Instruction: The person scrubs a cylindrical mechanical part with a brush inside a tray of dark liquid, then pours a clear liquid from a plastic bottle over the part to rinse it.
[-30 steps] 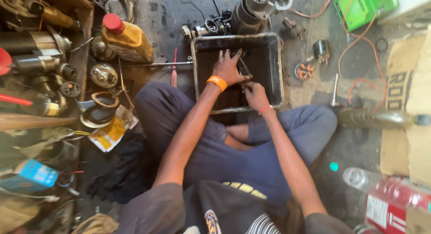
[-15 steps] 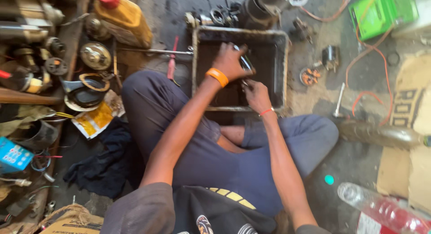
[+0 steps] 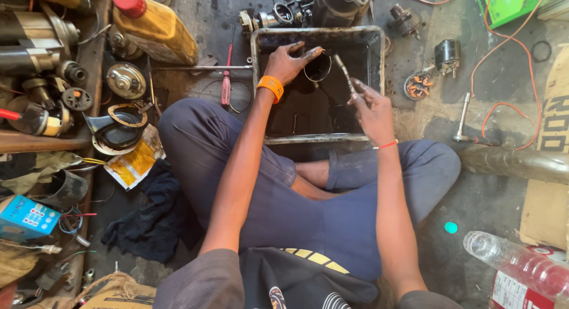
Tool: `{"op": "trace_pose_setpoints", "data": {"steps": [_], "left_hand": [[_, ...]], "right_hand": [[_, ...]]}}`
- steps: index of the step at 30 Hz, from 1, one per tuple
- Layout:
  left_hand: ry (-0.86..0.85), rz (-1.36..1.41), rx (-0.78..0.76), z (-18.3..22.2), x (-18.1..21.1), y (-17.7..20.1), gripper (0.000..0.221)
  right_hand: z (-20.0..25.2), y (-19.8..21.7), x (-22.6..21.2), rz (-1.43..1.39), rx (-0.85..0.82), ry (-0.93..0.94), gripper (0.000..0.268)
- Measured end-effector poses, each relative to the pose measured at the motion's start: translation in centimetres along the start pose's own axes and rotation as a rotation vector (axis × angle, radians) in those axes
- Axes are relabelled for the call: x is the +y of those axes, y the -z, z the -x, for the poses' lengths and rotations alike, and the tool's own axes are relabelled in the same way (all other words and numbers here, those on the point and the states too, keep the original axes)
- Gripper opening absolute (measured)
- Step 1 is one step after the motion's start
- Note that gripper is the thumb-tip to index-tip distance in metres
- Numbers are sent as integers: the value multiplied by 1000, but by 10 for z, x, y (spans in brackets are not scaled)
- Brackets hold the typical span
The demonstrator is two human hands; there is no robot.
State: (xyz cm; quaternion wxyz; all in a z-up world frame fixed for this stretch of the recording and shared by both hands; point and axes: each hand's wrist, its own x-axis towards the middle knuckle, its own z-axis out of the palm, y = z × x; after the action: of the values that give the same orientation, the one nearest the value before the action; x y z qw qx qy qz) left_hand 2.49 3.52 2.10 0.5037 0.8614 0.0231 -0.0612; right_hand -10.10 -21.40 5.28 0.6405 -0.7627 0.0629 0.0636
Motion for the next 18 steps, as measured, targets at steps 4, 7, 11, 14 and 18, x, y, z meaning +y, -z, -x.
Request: {"op": "trace_pose_setpoints", "data": {"steps": [4,7,11,14,18], "left_hand": [[-141,-245,37,11,7,-17,91],[-299,-441,-25,24,8,-34,96],[-436,-575,-26,24,6,-43,111],[-331,-421,-42,14,3,-31,129],[-320,-443,-159,12,-12,-16,147]], "right_hand": [[-3,17,2,-68,-17,-1,38],[-6,22,7,-110,6,-10,36],[-8,28,10,-173,-3,-31,36],[-11,27,9,-151,10,-44,38],[-9,28,10,15,-23,-59,40]]}}
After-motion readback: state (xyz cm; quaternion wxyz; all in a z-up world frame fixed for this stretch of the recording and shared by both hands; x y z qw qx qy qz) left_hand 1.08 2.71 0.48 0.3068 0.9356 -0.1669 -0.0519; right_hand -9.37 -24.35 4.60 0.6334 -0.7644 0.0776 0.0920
